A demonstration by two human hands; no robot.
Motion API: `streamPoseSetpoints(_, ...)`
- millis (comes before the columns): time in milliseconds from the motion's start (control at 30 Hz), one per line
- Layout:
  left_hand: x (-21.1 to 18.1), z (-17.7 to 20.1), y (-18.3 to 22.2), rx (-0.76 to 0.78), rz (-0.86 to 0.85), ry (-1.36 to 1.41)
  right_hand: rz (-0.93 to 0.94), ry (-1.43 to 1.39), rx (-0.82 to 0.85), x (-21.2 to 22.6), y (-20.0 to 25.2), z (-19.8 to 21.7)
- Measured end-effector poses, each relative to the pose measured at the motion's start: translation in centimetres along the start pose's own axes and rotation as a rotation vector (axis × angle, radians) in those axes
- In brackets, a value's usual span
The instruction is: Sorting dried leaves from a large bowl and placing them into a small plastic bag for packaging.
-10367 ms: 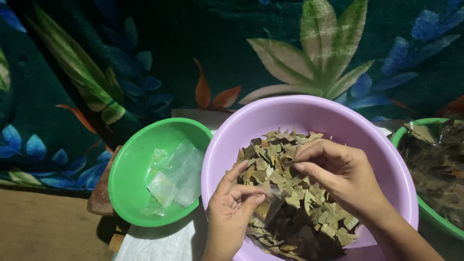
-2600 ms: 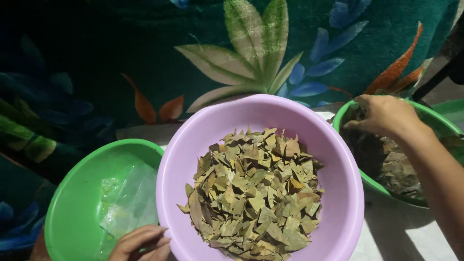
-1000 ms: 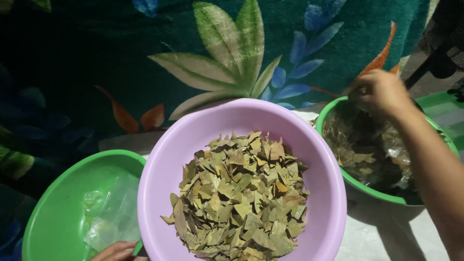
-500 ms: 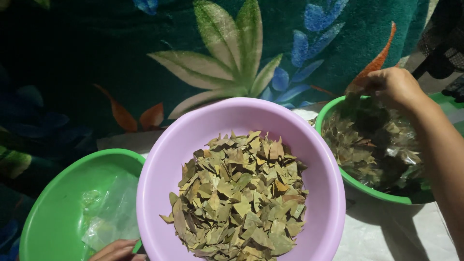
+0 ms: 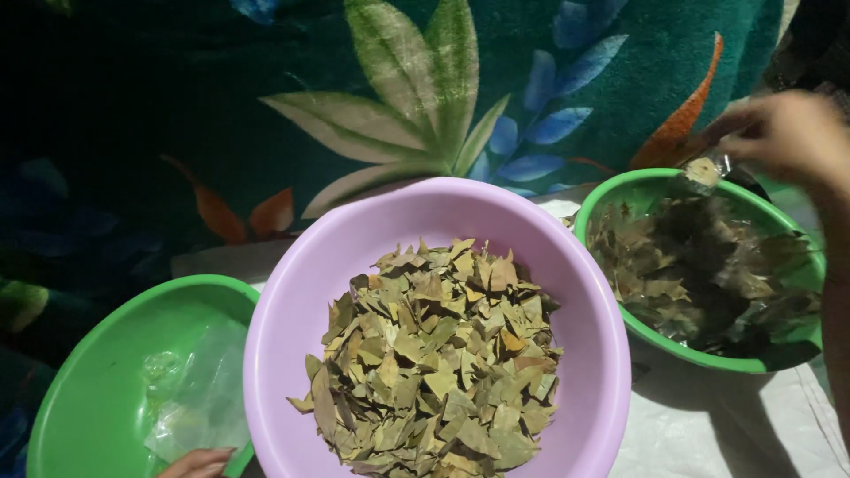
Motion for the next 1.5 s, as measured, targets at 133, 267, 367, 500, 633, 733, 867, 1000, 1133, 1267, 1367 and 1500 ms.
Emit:
streamPoseSetpoints(133, 6.4, 5.9, 0.5, -0.561, 0.618, 0.262, -0.163, -0.136, -0.235, -4.2, 0.1, 1.3)
streamPoseSetpoints(267, 1.5, 1.5, 0.6, 0.025, 0.093, -0.079, -0.293, -0.639, -0.104, -3.7, 1.5, -3.0)
streamPoseSetpoints(367, 3.3, 4.1, 1.8, -0.229, 0.228, -0.018, -0.189, -0.351, -0.245, -7.7, -1.1, -6.3)
streamPoseSetpoints(500, 0.4, -0.9, -1.4, 0.234, 0.020, -0.100, -0.146, -0.415, -0.192, -4.4, 0.9, -4.5)
streamPoseSetpoints(633, 1.4, -1.9, -2.6, 0.177, 0.148, -0.058, -0.089, -0.267, -0.216, -3.2, 1.2, -2.6)
streamPoseSetpoints(733, 1.8, -0.2, -2.5, 0.171, 0.079, -0.164, -0.029, 0.115, -0.247, 0.9, 2.0, -0.5)
streamPoseSetpoints(867, -6.5, -7.9, 1.3, -0.542, 0.065, -0.424, 0.009, 0.529, -0.172, 5.2, 0.6, -3.0)
streamPoseSetpoints(1000, -12.5, -15.3, 2.1, -0.925, 0.514, -0.440, 0.157, 0.565, -0.157, 3.7, -2.3, -9.6)
streamPoseSetpoints(1133, -13.6, -13.6, 4.0, -0.979, 0.405, -0.375, 0.093, 0.564, -0.048, 7.5, 0.3, -6.0)
streamPoseSetpoints(1267, -16.3, -14.7, 5.8, -0.960, -0.267, -0.807, 0.228, 0.466, -0.329, 15.0, 6.0, 2.2)
streamPoseSetpoints(1367, -23.7, -23.9, 5.1, -1.137, -0.532, -0.698, -0.330, -0.482, 0.356, 26.2, 13.9, 4.8)
streamPoseSetpoints(1500, -25.6, -24.8, 5.4, -1.140, -0.507, -0.687, 0.547, 0.253, 0.136, 33.5, 12.7, -4.2)
Point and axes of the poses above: each hand's wrist, its own y-axis away from the middle knuckle, its own z-axis out of the back of the hand, x = y × z, the point moved 10 cm from there along -y, towards the middle knuckle
